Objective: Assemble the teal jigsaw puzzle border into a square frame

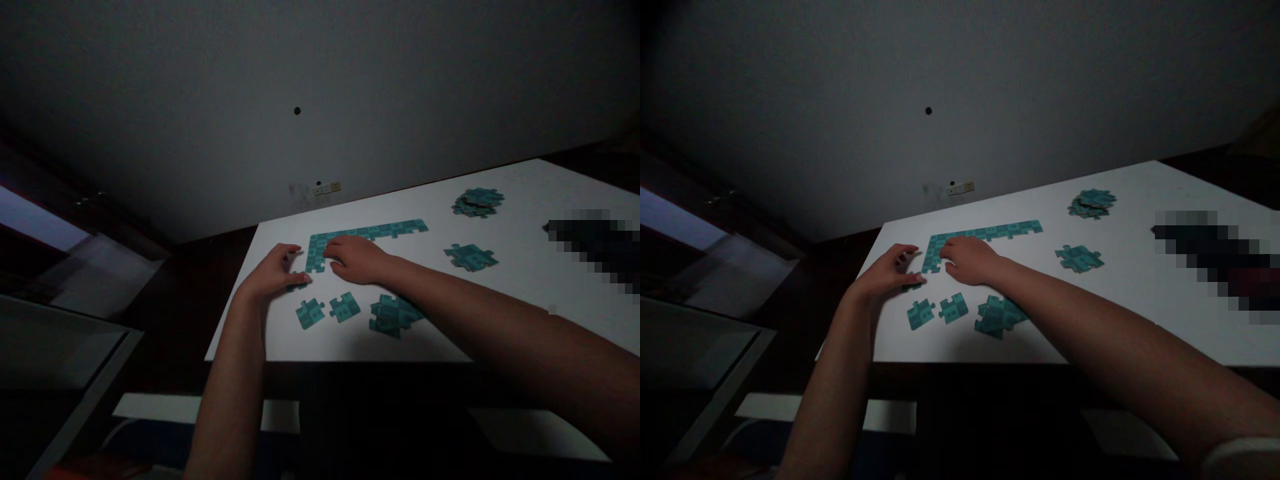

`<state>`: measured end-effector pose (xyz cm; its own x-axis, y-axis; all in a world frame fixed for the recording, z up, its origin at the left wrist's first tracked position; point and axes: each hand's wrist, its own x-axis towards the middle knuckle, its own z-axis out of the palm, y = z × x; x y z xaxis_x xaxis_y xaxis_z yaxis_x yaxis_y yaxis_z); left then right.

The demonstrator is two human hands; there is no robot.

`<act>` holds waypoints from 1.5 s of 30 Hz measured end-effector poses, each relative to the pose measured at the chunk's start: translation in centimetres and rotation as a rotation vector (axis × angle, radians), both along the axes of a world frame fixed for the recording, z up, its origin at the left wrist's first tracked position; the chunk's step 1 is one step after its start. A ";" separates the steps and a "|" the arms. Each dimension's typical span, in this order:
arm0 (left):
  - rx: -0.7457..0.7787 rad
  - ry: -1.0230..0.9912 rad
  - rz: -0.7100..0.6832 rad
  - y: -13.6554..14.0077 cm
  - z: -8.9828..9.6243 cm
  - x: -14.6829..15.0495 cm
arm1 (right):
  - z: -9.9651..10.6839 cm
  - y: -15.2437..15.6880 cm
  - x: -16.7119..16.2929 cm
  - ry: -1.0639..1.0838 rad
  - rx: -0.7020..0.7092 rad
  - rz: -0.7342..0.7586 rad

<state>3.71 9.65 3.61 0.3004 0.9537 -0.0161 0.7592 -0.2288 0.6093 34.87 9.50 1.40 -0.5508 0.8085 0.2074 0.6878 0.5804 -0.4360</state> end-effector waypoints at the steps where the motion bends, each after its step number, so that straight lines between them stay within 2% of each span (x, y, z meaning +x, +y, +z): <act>1: -0.039 0.032 -0.018 -0.2 0.3 -0.7 | 0.1 -0.1 0.0 -0.016 0.000 0.005; 6: -0.066 0.185 -0.059 -0.5 0.9 -2.5 | 0.6 -0.5 0.0 -0.067 0.016 0.005; 12: -0.138 0.085 -0.065 -0.7 0.9 -1.8 | 0.6 -0.3 0.0 -0.098 0.020 0.014; 20: -0.248 0.014 -0.114 -1.6 2.4 -0.2 | 0.4 0.0 0.0 -0.142 0.009 0.031; 23: -0.239 -0.020 -0.120 -1.4 2.3 0.7 | 0.4 0.3 -0.1 -0.183 0.038 0.043; 31: -0.158 -0.076 -0.147 -0.6 0.6 1.8 | 0.7 0.2 -0.3 -0.227 0.058 0.058; 37: -0.143 -0.086 -0.097 -0.6 0.6 1.5 | 0.6 0.2 -0.3 -0.230 0.052 0.055; 45: -0.136 -0.049 -0.126 -0.4 0.6 1.5 | 0.7 -0.4 -0.2 -0.117 0.003 0.006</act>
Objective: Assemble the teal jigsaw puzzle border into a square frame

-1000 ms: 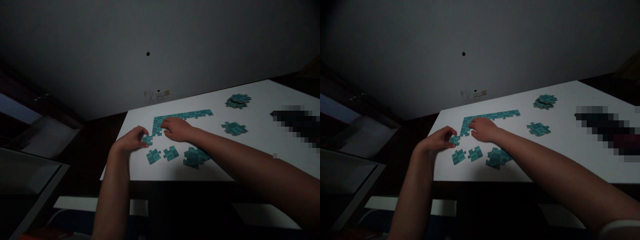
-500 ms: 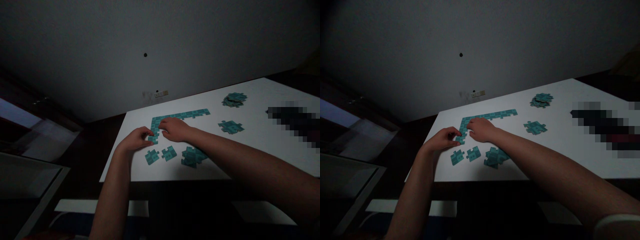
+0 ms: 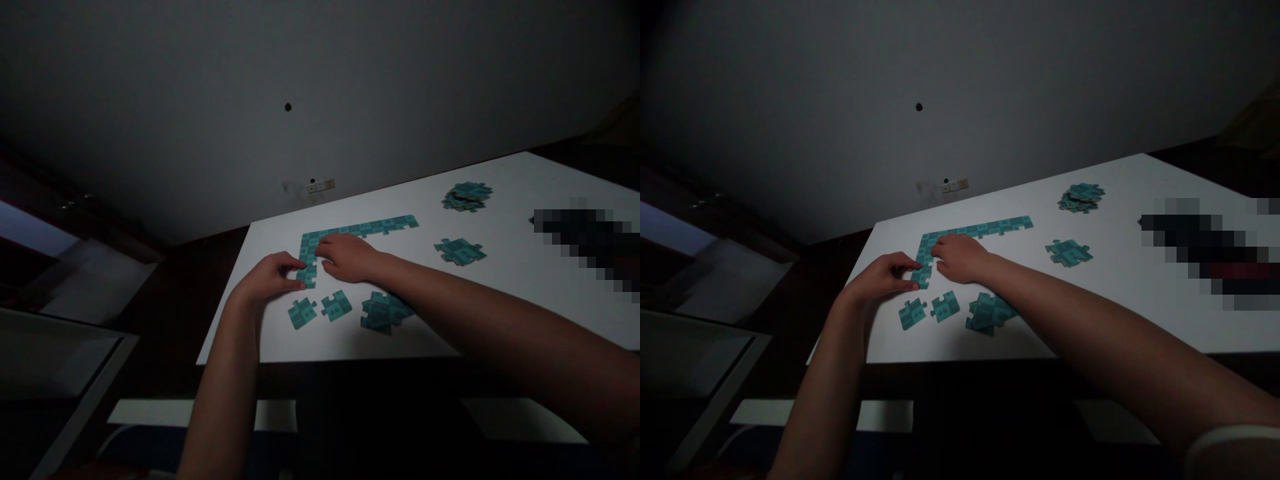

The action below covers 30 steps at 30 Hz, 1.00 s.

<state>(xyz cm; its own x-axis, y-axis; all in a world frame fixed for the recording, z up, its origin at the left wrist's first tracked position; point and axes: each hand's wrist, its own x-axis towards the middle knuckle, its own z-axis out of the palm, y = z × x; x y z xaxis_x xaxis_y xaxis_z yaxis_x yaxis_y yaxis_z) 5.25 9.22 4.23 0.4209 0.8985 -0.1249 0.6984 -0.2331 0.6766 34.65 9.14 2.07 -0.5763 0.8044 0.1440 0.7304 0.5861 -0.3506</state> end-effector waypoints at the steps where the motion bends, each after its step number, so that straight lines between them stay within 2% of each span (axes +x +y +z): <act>1: -0.006 0.001 0.000 0.0 0.0 0.0 | 0.0 0.0 0.0 -0.016 0.007 0.006; 5: -0.007 0.000 -0.002 0.0 0.2 0.2 | 0.1 0.4 0.0 -0.107 0.039 0.050; 12: 0.003 -0.042 -0.055 -0.4 0.6 0.5 | 0.3 0.4 -0.1 -0.132 0.040 0.055; 19: -0.027 0.054 0.019 -0.9 1.5 1.3 | 0.3 0.5 -0.1 -0.148 0.045 0.054; 30: 0.003 0.042 0.001 -0.6 0.9 0.7 | 0.4 0.4 -0.1 -0.150 0.049 0.051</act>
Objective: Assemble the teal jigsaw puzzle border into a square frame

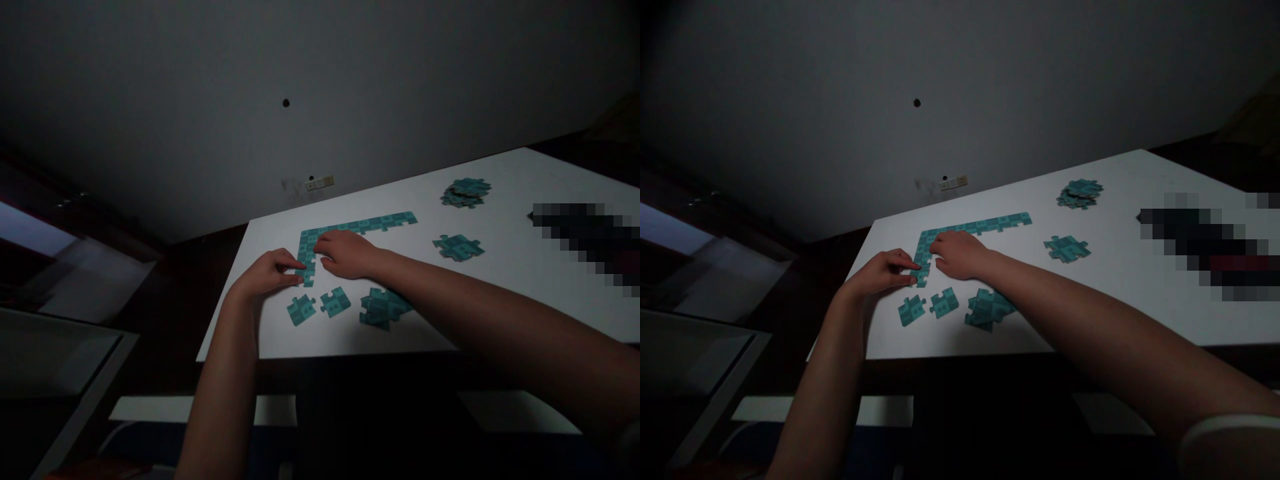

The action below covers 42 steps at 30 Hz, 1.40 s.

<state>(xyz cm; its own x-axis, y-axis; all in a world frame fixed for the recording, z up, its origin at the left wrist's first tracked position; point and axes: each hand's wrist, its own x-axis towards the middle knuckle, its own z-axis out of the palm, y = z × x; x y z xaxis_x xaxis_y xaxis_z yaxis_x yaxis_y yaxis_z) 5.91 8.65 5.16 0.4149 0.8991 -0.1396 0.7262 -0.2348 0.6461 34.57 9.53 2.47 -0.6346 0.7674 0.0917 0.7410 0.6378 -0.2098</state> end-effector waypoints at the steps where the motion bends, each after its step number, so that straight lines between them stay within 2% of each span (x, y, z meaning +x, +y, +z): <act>1: 0.003 0.014 0.007 0.0 0.1 0.1 | 0.0 0.0 0.0 0.000 0.000 0.000; 16: 0.049 0.061 0.002 -0.3 0.5 0.7 | -0.1 0.0 -0.1 -0.002 0.003 0.007; 26: 0.011 0.077 0.012 -0.5 0.8 1.1 | 0.0 0.0 0.0 -0.009 0.005 0.008; 30: -0.016 0.042 0.029 -0.5 0.6 1.1 | -0.1 0.1 0.1 -0.006 0.005 0.007; 38: 0.043 0.038 -0.041 -0.6 0.2 0.7 | -0.2 0.2 0.1 -0.004 0.010 0.015; 42: 0.032 0.013 -0.026 -0.7 -0.1 0.5 | -0.1 0.1 0.1 -0.005 0.013 0.009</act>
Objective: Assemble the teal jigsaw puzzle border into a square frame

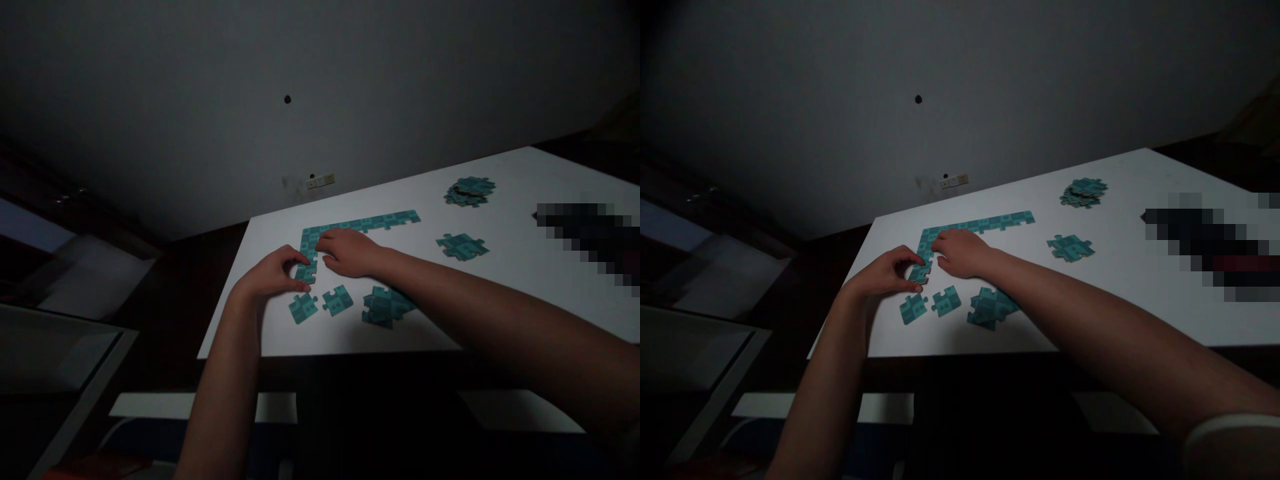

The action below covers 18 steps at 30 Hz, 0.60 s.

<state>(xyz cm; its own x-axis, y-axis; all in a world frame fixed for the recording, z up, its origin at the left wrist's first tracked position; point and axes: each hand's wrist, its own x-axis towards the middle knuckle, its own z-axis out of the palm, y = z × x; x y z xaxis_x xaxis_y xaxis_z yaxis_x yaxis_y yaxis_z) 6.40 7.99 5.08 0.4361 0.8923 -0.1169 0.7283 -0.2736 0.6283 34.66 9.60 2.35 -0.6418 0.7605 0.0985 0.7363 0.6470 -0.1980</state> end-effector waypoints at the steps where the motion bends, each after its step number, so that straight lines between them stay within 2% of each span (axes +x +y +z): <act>1: -0.006 -0.003 0.006 0.0 -0.1 -0.1 | 0.0 0.0 0.0 -0.001 0.000 -0.001; 9: 0.010 -0.012 -0.006 0.3 -0.3 -0.3 | 0.0 -0.1 0.1 -0.001 0.000 -0.002; 18: -0.017 0.014 0.084 0.3 -0.4 0.5 | -0.3 0.2 0.1 0.021 -0.020 -0.005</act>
<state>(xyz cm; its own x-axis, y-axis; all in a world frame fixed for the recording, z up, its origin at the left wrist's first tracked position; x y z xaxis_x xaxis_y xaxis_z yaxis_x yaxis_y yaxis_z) 6.94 8.27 4.64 0.3580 0.9235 -0.1380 0.7572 -0.2006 0.6216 34.75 9.79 2.09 -0.6356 0.7659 0.0968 0.7353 0.6388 -0.2262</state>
